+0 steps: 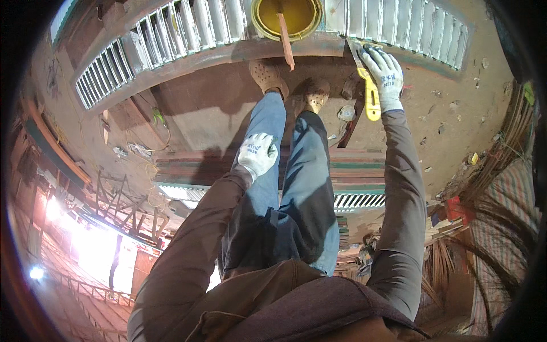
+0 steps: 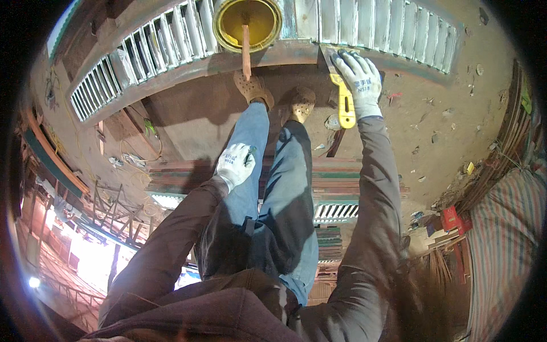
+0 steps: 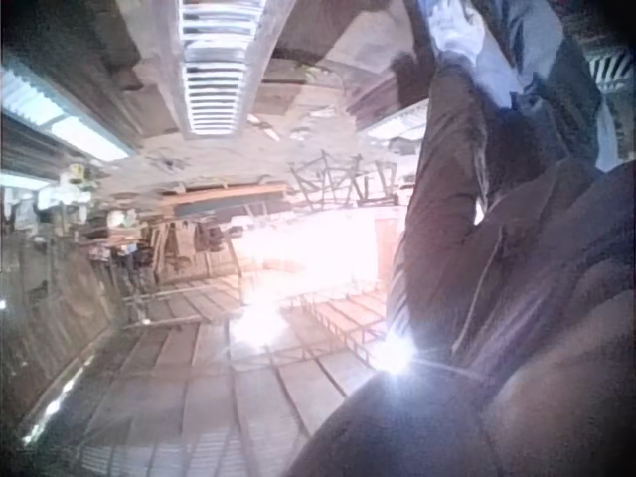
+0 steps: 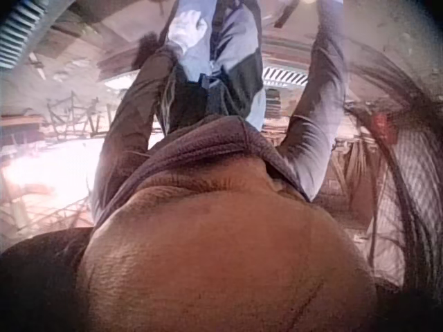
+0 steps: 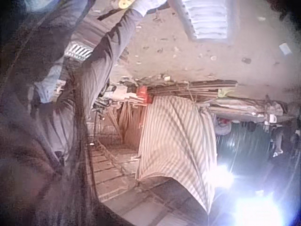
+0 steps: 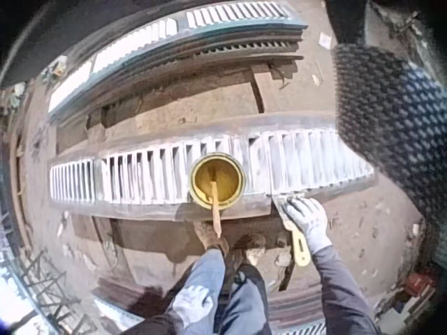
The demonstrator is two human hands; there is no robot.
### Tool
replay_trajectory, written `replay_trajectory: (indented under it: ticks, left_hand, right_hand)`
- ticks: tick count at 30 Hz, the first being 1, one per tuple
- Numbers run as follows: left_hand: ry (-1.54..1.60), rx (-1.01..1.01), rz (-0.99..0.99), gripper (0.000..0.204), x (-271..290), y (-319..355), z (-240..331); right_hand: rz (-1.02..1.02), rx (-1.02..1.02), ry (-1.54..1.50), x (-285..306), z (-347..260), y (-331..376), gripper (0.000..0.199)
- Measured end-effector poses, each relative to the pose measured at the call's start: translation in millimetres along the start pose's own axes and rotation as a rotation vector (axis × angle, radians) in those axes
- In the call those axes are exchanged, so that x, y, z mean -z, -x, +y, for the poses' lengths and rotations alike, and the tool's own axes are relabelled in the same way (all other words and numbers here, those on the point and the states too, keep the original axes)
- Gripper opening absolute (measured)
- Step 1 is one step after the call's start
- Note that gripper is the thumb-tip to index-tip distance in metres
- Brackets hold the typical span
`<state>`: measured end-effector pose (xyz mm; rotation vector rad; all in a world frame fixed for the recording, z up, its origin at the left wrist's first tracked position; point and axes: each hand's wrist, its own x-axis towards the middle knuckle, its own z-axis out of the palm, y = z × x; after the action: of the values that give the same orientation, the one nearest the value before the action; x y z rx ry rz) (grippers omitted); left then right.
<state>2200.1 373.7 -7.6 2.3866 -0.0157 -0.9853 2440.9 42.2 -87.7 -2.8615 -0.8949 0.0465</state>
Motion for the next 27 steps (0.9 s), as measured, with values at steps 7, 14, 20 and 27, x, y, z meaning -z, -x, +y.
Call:
replay_trajectory:
  ticks: [7,14,20,27]
  left_hand:
    - [-0.003,0.048,0.01,0.022,-24,13,17]
    - [-0.041,0.046,0.223,0.035,0,35,-5]
    - [-0.142,0.184,0.511,0.074,-11,26,-43]
    - [0.143,-0.233,0.69,0.085,127,-125,45]
  right_hand:
    - [-0.241,0.07,-0.15,-2,-78,61,0.034]
    - [0.067,-0.618,-0.01,0,-14,65,0.033]
    - [-0.047,-0.51,-0.349,-17,-115,3,0.032]
    - [0.365,-0.793,-0.909,12,-128,-4,0.023]
